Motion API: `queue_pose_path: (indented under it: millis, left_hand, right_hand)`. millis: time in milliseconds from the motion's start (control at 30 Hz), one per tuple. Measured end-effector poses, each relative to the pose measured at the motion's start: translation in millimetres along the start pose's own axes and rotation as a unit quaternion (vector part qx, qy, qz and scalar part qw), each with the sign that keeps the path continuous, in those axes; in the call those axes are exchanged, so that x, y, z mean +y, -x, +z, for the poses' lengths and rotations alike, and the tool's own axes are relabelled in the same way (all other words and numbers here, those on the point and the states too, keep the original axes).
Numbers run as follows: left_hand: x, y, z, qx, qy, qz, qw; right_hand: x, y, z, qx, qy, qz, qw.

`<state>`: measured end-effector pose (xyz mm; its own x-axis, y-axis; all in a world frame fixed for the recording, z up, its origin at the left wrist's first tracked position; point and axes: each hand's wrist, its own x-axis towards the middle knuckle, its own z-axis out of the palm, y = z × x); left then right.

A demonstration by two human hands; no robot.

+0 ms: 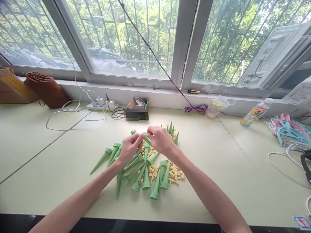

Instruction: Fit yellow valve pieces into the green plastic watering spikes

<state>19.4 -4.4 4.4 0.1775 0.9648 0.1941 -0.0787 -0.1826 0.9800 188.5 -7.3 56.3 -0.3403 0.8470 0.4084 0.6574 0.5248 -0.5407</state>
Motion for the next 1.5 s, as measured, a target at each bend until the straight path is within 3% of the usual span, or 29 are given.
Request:
queue_pose_path:
  millis: [900,1500]
  left_hand:
    - [1.6,2.9,3.6,0.021,-0.047,0.048,0.998]
    - [-4.6,3.2,-0.7,-0.002,-0.044,0.062,0.997]
  right_hand:
    - [6.2,-0.9,-0.3,-0.037,-0.017,0.026,0.999]
    - [5.0,-0.8,-2.7,-0.031,-0.028,0.026,0.999]
